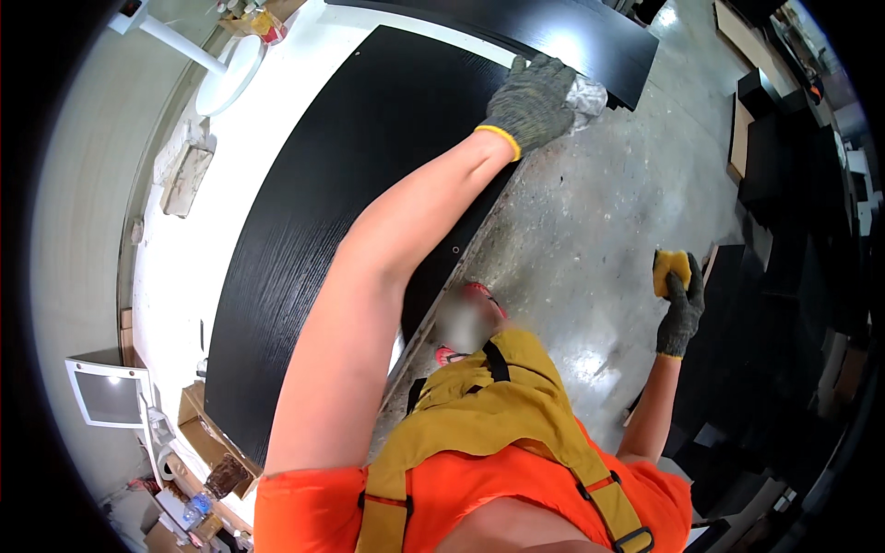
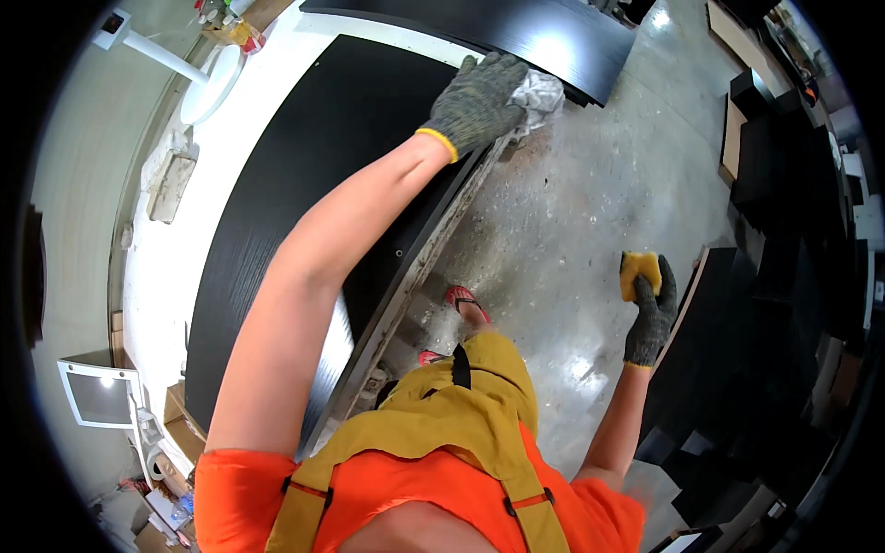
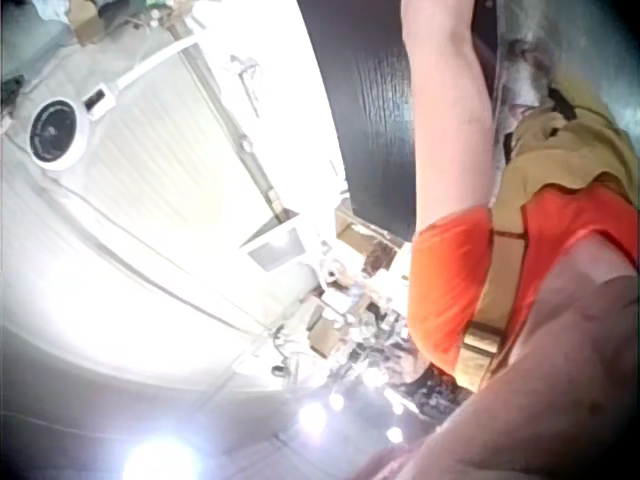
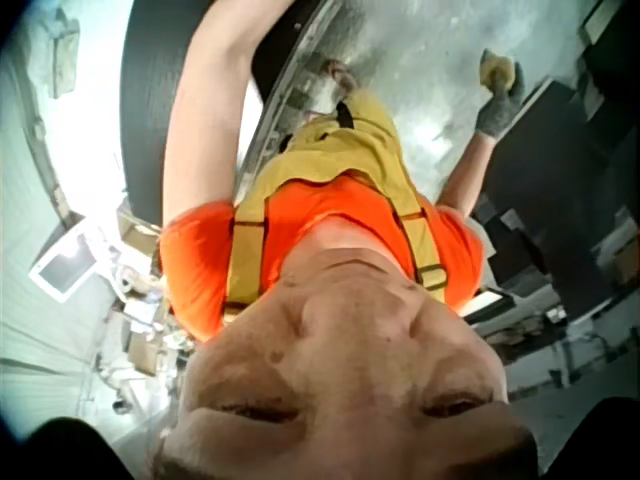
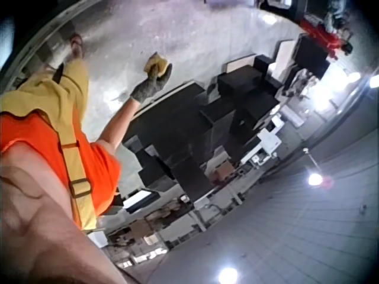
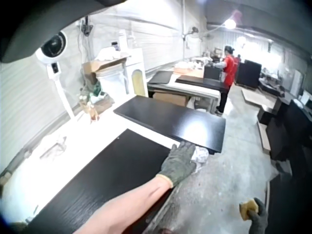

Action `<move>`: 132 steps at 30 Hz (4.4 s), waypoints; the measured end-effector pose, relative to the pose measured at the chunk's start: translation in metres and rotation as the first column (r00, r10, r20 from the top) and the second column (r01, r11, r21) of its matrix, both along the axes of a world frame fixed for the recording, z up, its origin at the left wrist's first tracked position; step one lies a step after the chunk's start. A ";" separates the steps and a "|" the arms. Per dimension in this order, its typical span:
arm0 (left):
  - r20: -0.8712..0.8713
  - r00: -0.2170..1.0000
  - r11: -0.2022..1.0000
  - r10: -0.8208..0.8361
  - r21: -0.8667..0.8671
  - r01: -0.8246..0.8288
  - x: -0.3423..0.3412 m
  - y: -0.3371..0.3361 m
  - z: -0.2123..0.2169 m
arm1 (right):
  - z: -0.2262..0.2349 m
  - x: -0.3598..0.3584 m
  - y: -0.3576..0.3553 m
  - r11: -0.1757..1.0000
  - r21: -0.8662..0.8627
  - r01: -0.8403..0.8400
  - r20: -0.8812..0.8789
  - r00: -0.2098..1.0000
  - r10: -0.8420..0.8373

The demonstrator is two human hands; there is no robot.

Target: Cleaning and preparing black wooden furniture panels using a rag and cleaning solution.

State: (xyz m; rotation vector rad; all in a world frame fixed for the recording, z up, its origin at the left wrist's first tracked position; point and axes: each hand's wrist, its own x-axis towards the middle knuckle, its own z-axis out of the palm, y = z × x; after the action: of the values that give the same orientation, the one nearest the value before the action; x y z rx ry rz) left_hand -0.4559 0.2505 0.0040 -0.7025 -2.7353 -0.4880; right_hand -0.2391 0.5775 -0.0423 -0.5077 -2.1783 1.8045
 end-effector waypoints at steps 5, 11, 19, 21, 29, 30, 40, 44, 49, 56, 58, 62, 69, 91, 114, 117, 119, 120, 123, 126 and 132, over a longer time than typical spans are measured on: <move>0.127 0.985 0.988 0.113 0.092 -0.125 0.006 -0.003 0.023 | 0.016 -0.014 -0.012 0.997 -0.053 -0.057 -0.126 0.991 0.050; -0.481 0.875 0.966 0.051 0.246 0.079 0.119 -0.026 -0.039 | 0.083 -0.041 -0.099 0.925 0.078 -0.372 -0.345 0.860 0.375; 0.220 0.930 0.911 0.293 0.230 -0.342 0.458 -0.133 0.029 | 0.101 -0.030 -0.333 0.495 -0.099 -0.863 -0.379 0.493 0.783; 0.328 0.830 0.821 0.451 0.212 -0.530 0.525 -0.147 0.032 | 0.076 -0.032 -0.355 0.478 0.010 -0.879 -0.325 0.449 0.832; 0.308 0.371 0.396 0.876 -0.020 -0.918 0.728 -0.180 0.048 | 0.071 -0.032 -0.362 0.413 0.069 -0.908 -0.294 0.377 0.878; 0.293 0.308 0.317 0.905 0.020 -0.948 0.745 -0.183 0.043 | 0.070 -0.033 -0.362 0.413 0.076 -0.908 -0.262 0.381 0.887; 0.759 0.072 -0.499 0.647 0.493 -0.713 0.699 -0.173 0.053 | 0.072 -0.029 -0.361 0.404 0.169 -0.899 -0.218 0.366 0.905; 0.681 -0.002 -0.339 0.733 0.363 -0.868 0.689 -0.207 0.046 | 0.073 -0.031 -0.360 0.390 0.163 -0.906 -0.210 0.355 0.911; 0.158 0.123 0.081 0.980 0.248 -0.965 0.640 -0.318 0.023 | 0.073 -0.035 -0.357 0.381 0.251 -0.890 -0.185 0.342 0.921; 0.138 0.094 0.072 0.986 0.154 -0.985 0.598 -0.393 0.019 | 0.076 -0.030 -0.361 0.362 0.256 -0.896 -0.208 0.314 0.926; 0.062 0.176 0.171 0.982 0.077 -0.982 0.582 -0.390 0.020 | 0.074 -0.031 -0.360 0.352 0.288 -0.891 -0.222 0.295 0.929; -0.132 0.330 0.341 0.935 0.064 -0.938 0.494 -0.351 0.013 | 0.082 -0.018 -0.364 0.363 0.186 -0.913 -0.192 0.329 0.925; 0.300 0.361 0.307 0.883 0.213 -0.928 0.490 -0.383 0.027 | 0.065 -0.047 -0.332 0.409 0.236 -0.882 -0.156 0.380 0.911; -0.009 0.840 0.840 0.542 0.031 -0.542 -0.008 -0.223 0.004 | 0.054 -0.066 -0.305 0.388 0.570 -0.724 -0.381 0.184 0.906; -0.314 0.908 0.935 0.277 -0.132 -0.330 -0.040 -0.217 -0.006 | 0.059 -0.091 -0.286 0.247 0.371 -0.895 -0.480 0.042 0.876; -0.128 0.991 0.984 0.049 0.179 -0.026 -0.040 -0.166 -0.008 | 0.058 -0.091 -0.285 0.245 0.369 -0.896 -0.496 0.033 0.868; -0.222 0.968 0.974 -0.117 0.163 0.155 -0.046 -0.145 -0.021 | 0.059 -0.090 -0.286 0.233 0.412 -0.881 -0.472 0.012 0.881; -0.215 0.961 0.959 -0.177 0.180 0.217 -0.044 -0.132 -0.028 | 0.058 -0.090 -0.285 0.224 0.417 -0.881 -0.472 0.001 0.882; -0.251 0.887 0.892 -0.387 0.141 0.429 -0.018 -0.083 -0.024 | 0.055 -0.092 -0.283 0.200 0.397 -0.896 -0.460 -0.005 0.888; -0.065 0.780 0.742 -0.623 0.266 0.615 0.012 -0.063 -0.013 | 0.055 -0.093 -0.284 0.174 0.379 -0.909 -0.450 -0.017 0.893; -0.046 0.965 0.937 -0.258 0.232 0.261 -0.006 -0.106 0.007 | 0.064 -0.092 -0.283 0.193 0.466 -0.863 -0.380 0.001 0.925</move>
State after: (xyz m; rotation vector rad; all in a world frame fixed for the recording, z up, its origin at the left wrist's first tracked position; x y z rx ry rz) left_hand -0.4624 0.1446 0.0115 -1.0019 -2.5219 -0.8469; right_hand -0.3315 0.2940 0.0213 1.8049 -2.0521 1.7654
